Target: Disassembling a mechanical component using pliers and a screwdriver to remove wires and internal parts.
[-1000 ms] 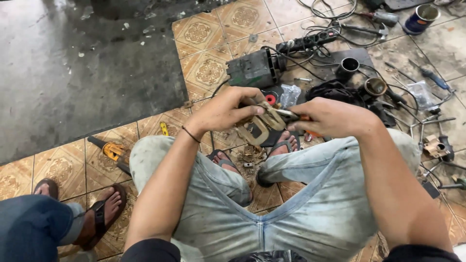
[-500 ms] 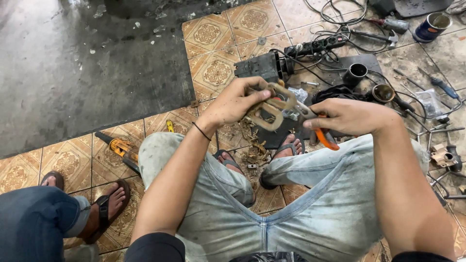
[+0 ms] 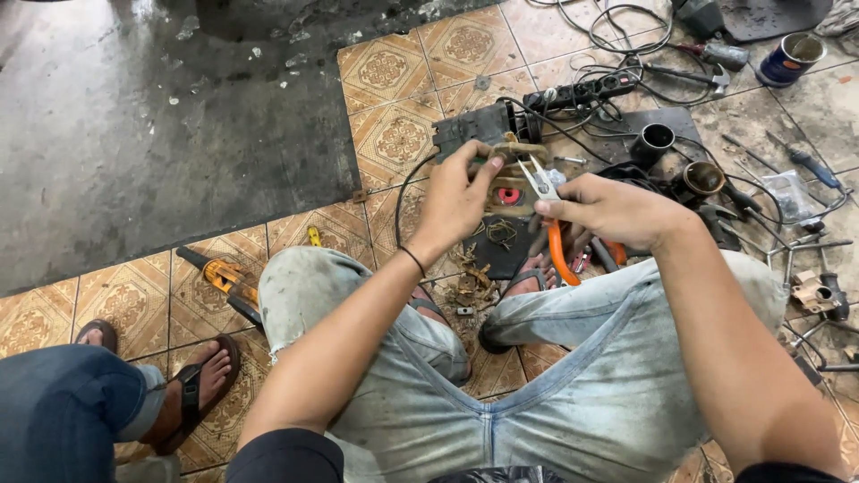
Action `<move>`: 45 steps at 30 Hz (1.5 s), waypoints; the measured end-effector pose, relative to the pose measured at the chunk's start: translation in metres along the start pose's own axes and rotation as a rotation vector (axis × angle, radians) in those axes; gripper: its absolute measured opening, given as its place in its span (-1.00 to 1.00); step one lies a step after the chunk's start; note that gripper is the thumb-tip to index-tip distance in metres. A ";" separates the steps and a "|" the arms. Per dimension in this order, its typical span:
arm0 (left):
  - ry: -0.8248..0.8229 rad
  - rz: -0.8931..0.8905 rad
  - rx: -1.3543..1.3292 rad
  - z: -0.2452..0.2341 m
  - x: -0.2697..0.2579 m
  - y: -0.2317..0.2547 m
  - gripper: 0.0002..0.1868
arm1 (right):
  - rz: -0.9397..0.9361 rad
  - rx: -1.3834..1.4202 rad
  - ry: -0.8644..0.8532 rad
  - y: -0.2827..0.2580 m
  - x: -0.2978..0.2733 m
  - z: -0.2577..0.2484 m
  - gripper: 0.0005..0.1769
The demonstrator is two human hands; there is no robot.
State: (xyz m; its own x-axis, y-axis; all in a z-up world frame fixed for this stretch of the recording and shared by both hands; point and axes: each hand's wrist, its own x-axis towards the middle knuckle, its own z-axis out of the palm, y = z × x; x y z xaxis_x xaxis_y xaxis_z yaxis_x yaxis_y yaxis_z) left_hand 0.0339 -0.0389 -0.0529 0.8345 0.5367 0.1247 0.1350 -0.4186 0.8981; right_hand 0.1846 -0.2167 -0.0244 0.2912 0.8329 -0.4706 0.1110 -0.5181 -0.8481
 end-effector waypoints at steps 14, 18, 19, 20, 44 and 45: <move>0.059 0.222 0.009 0.009 -0.027 0.037 -0.80 | -0.140 0.087 0.088 0.011 0.008 0.001 -0.65; 0.029 0.226 -0.016 0.009 -0.029 0.038 -0.80 | -0.164 0.080 0.072 0.023 0.018 -0.004 -0.67; 0.029 0.227 -0.016 0.009 -0.027 0.034 -0.80 | -0.164 0.079 0.073 0.016 0.014 0.000 -0.67; 0.030 0.236 -0.029 0.010 -0.025 0.031 -0.79 | -0.194 0.030 0.091 0.009 0.009 0.004 -0.65; 0.174 0.256 0.296 -0.002 -0.008 0.022 -0.82 | -0.194 0.349 0.121 0.021 0.027 0.029 -0.47; 0.160 0.257 0.289 -0.003 -0.009 0.024 -0.82 | -0.197 0.360 0.109 0.020 0.026 0.029 -0.48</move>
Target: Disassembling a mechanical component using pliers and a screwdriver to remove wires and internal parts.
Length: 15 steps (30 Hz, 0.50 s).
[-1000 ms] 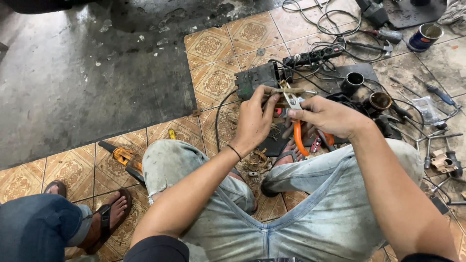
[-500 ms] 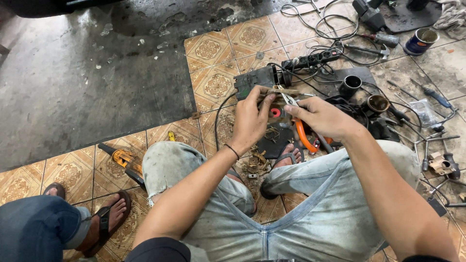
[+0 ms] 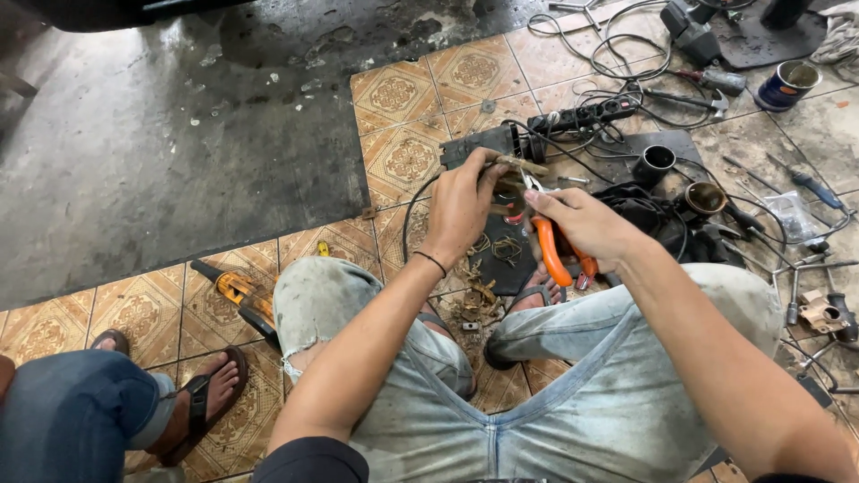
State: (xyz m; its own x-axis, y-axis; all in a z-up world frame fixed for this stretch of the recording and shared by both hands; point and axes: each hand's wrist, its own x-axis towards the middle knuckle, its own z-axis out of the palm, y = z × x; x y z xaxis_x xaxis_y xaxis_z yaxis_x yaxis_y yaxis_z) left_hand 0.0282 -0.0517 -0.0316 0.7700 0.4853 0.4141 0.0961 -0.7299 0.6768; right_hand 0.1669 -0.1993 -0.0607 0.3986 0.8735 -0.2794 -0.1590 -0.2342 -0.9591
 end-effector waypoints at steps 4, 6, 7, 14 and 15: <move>-0.109 0.064 -0.050 0.004 0.009 -0.019 -0.75 | 0.022 -0.054 0.020 -0.011 -0.009 -0.008 -0.53; -0.155 0.099 -0.029 0.009 0.008 -0.031 -0.77 | 0.030 -0.059 0.017 -0.009 -0.008 -0.007 -0.53; -0.153 0.090 -0.034 0.011 0.009 -0.032 -0.77 | 0.040 -0.063 0.013 -0.009 -0.008 -0.008 -0.53; 0.014 0.136 0.072 0.027 0.007 -0.042 -0.81 | 0.042 -0.063 0.135 0.006 0.005 0.008 -0.58; 0.041 0.147 0.142 0.033 0.008 -0.048 -0.83 | 0.025 -0.036 0.167 0.012 0.010 0.011 -0.58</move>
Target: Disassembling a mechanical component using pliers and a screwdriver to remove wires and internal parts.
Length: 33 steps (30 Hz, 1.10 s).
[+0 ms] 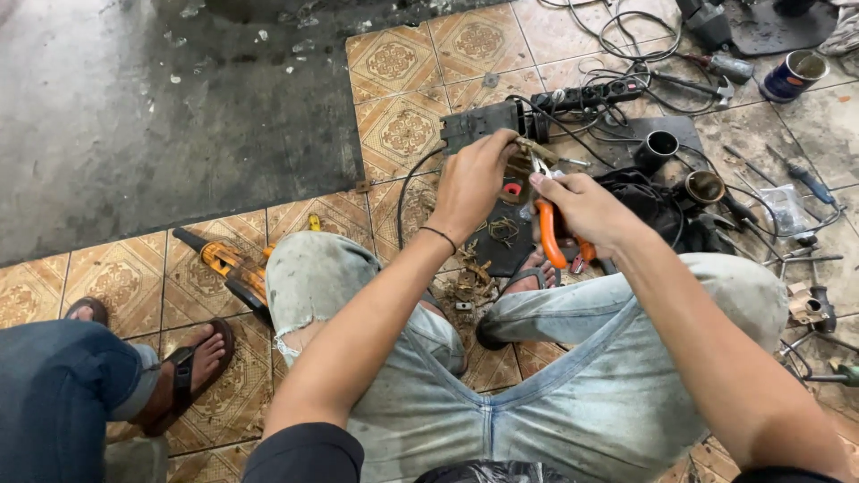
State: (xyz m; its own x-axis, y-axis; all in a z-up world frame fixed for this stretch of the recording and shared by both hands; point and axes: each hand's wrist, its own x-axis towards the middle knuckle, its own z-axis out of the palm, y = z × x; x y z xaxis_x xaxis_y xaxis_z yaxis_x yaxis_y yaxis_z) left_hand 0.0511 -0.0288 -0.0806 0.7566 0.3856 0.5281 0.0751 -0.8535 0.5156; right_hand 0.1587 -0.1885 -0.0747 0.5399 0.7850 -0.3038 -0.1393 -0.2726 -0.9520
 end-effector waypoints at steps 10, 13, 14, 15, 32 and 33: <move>0.026 -0.040 0.048 0.020 0.003 -0.014 -0.83 | 0.065 0.065 0.087 -0.021 -0.022 0.024 -0.55; 0.024 0.004 0.117 0.023 0.004 -0.022 -0.84 | 0.058 0.048 0.096 -0.016 -0.021 0.022 -0.55; 0.001 -0.009 0.127 0.022 0.005 -0.024 -0.84 | 0.043 0.012 0.093 -0.016 -0.019 0.020 -0.54; -0.031 -0.024 0.133 0.023 0.002 -0.024 -0.84 | 0.037 -0.020 0.093 -0.012 -0.020 0.019 -0.54; -0.074 -0.008 0.316 0.036 0.009 -0.047 -0.82 | 0.027 -0.461 0.009 -0.022 -0.019 -0.006 -0.59; -0.117 -0.022 0.285 0.039 0.009 -0.048 -0.83 | 0.039 -0.564 -0.034 -0.029 -0.024 -0.015 -0.62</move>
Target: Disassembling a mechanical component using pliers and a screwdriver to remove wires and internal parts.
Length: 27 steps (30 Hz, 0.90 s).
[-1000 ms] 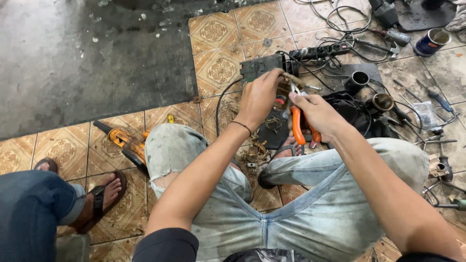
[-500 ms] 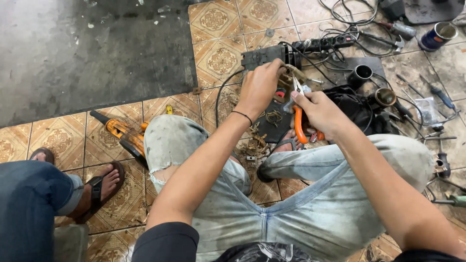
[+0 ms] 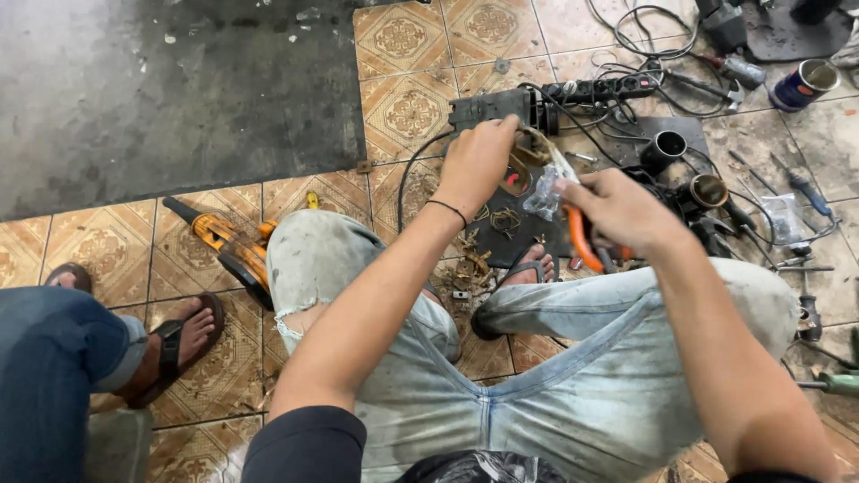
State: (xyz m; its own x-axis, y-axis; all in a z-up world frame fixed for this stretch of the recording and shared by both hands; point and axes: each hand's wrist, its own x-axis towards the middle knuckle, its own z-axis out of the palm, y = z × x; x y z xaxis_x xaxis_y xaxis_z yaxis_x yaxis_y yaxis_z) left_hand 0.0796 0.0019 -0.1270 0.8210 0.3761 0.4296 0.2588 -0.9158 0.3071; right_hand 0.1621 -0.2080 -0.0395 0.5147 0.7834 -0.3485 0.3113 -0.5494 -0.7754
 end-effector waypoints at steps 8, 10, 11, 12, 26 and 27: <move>-0.407 0.020 -0.346 -0.082 -0.012 0.012 -0.79 | 0.009 -0.633 -0.142 -0.002 -0.005 -0.051 -0.50; -0.411 0.079 -0.340 -0.098 -0.014 0.010 -0.79 | -0.006 -0.630 -0.172 0.000 -0.004 -0.052 -0.50; -0.449 0.120 -0.376 -0.106 -0.013 0.010 -0.79 | -0.042 -0.603 -0.201 0.003 -0.002 -0.053 -0.49; -0.489 0.156 -0.415 -0.112 -0.015 0.010 -0.79 | -0.076 -0.576 -0.237 0.008 -0.001 -0.052 -0.47; -0.323 0.106 -0.486 -0.121 -0.016 0.034 -0.81 | -0.083 -0.654 -0.284 0.004 0.006 -0.017 -0.44; -0.321 0.062 -0.509 -0.120 -0.016 0.037 -0.80 | -0.091 -0.668 -0.251 0.001 0.004 -0.015 -0.43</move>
State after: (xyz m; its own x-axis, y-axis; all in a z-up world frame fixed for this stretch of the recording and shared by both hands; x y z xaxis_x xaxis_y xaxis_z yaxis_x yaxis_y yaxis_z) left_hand 0.0151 -0.0206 -0.0209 0.9597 0.1907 0.2063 -0.0050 -0.7225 0.6914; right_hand 0.1765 -0.2100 -0.0332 0.2891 0.8334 -0.4711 0.8078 -0.4764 -0.3471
